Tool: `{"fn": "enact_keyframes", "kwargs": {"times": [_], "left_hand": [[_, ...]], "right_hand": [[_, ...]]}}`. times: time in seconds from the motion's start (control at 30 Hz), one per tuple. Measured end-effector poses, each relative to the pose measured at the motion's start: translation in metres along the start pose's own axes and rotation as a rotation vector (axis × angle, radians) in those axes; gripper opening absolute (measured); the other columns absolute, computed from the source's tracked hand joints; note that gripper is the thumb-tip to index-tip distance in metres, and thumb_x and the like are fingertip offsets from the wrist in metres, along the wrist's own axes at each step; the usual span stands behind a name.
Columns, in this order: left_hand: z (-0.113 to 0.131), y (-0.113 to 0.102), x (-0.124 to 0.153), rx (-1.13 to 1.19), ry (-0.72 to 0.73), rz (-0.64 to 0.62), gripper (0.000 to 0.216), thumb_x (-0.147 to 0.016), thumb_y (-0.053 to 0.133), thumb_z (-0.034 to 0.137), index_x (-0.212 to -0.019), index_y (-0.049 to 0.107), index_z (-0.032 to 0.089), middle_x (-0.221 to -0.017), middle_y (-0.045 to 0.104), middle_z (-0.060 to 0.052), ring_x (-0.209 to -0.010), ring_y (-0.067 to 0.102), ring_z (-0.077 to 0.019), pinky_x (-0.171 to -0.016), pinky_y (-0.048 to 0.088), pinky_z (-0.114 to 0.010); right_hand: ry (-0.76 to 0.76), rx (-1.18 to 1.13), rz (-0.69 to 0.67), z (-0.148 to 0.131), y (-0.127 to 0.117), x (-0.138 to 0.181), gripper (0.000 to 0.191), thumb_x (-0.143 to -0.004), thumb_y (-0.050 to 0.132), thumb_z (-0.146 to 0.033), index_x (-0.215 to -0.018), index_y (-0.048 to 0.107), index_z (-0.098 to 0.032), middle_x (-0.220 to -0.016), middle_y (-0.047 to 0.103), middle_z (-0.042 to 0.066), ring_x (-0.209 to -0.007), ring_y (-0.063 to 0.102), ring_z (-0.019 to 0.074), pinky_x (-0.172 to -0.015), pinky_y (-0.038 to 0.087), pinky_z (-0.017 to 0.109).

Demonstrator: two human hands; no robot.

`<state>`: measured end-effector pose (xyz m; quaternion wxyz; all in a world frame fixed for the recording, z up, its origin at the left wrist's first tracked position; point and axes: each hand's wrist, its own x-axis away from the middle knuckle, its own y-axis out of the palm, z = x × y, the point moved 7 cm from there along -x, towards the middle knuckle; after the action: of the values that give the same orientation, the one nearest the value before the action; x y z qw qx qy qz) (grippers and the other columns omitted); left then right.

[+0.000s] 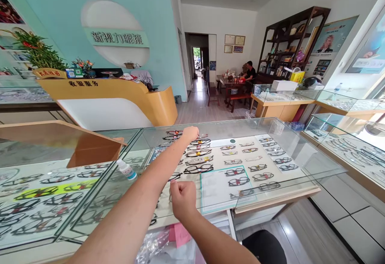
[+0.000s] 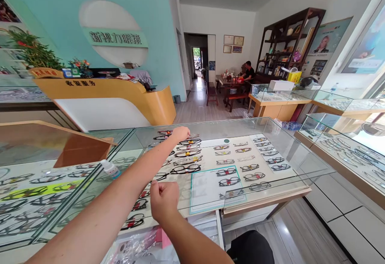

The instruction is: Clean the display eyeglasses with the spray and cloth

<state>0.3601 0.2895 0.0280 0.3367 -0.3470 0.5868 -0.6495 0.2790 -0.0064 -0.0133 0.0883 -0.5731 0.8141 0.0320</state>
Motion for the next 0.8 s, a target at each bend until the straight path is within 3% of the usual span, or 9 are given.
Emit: {"fn": "enact_keyframes", "kwargs": {"times": [0.13,0.27,0.37,0.47,0.5,0.57,0.63,0.8], "left_hand": [[0.004,-0.011,0.005,0.042,0.0,0.057,0.016,-0.081,0.077,0.028,-0.091,0.084,0.019,-0.107,0.082,-0.019,-0.099,0.075,-0.0326,-0.092,0.054,-0.041],[0.002,-0.038,0.02,0.134,0.014,0.178,0.014,-0.085,0.074,0.03,-0.09,0.084,0.021,-0.103,0.082,-0.015,-0.1,0.073,-0.0313,-0.087,0.051,-0.037],[-0.001,-0.061,0.043,0.235,0.016,0.286,0.021,-0.087,0.073,0.04,-0.097,0.084,0.024,-0.099,0.08,-0.011,-0.094,0.07,-0.0281,-0.077,0.046,-0.033],[-0.004,-0.072,0.08,0.359,0.018,0.372,0.034,-0.092,0.068,0.052,-0.103,0.083,0.024,-0.083,0.072,-0.006,-0.074,0.063,-0.0217,-0.064,0.037,-0.031],[-0.004,-0.072,0.096,0.421,0.027,0.404,0.038,-0.093,0.065,0.056,-0.104,0.083,0.023,-0.076,0.066,-0.003,-0.067,0.057,-0.0191,-0.061,0.032,-0.03],[-0.007,-0.066,0.132,0.771,0.063,0.485,0.04,-0.087,0.072,0.059,-0.091,0.081,0.021,-0.058,0.045,0.003,-0.055,0.039,-0.0152,-0.058,0.024,-0.031],[-0.01,-0.053,0.17,1.025,0.096,0.517,0.041,-0.082,0.077,0.061,-0.084,0.08,0.02,-0.056,0.033,0.006,-0.054,0.03,-0.0131,-0.058,0.021,-0.03],[-0.028,-0.01,0.248,1.38,-0.024,0.584,0.043,-0.073,0.086,0.06,-0.079,0.075,0.02,-0.057,0.032,0.007,-0.056,0.027,-0.011,-0.056,0.021,-0.028]], "right_hand": [[-0.006,0.001,0.025,0.001,-0.001,-0.005,0.061,-0.1,0.048,-0.053,-0.051,0.025,-0.025,-0.049,0.024,-0.004,-0.051,0.022,0.0113,-0.052,0.016,0.031],[-0.007,-0.004,0.057,0.001,-0.004,-0.008,0.06,-0.099,0.05,-0.048,-0.049,0.027,-0.025,-0.048,0.023,-0.005,-0.05,0.021,0.0111,-0.053,0.014,0.032],[-0.015,0.0,0.069,0.004,-0.007,-0.012,0.059,-0.098,0.051,-0.047,-0.051,0.024,-0.026,-0.051,0.019,-0.005,-0.052,0.02,0.0111,-0.054,0.012,0.032],[-0.024,-0.011,0.071,0.007,-0.011,-0.019,0.057,-0.097,0.051,-0.049,-0.054,0.022,-0.027,-0.055,0.016,-0.006,-0.054,0.017,0.0112,-0.055,0.012,0.032],[-0.025,-0.021,0.074,0.008,-0.013,-0.021,0.056,-0.097,0.051,-0.049,-0.055,0.022,-0.027,-0.056,0.016,-0.006,-0.055,0.017,0.0112,-0.055,0.012,0.032],[-0.02,-0.038,0.09,0.011,-0.018,-0.024,0.056,-0.096,0.051,-0.051,-0.054,0.022,-0.027,-0.055,0.017,-0.006,-0.055,0.017,0.0111,-0.055,0.013,0.031],[-0.017,-0.06,0.11,0.013,-0.023,-0.025,0.055,-0.095,0.052,-0.052,-0.055,0.022,-0.028,-0.055,0.017,-0.006,-0.054,0.016,0.011,-0.054,0.014,0.031],[-0.03,-0.09,0.103,0.018,-0.03,-0.021,0.055,-0.093,0.054,-0.052,-0.056,0.022,-0.028,-0.054,0.018,-0.007,-0.054,0.016,0.0111,-0.053,0.015,0.031]]}}
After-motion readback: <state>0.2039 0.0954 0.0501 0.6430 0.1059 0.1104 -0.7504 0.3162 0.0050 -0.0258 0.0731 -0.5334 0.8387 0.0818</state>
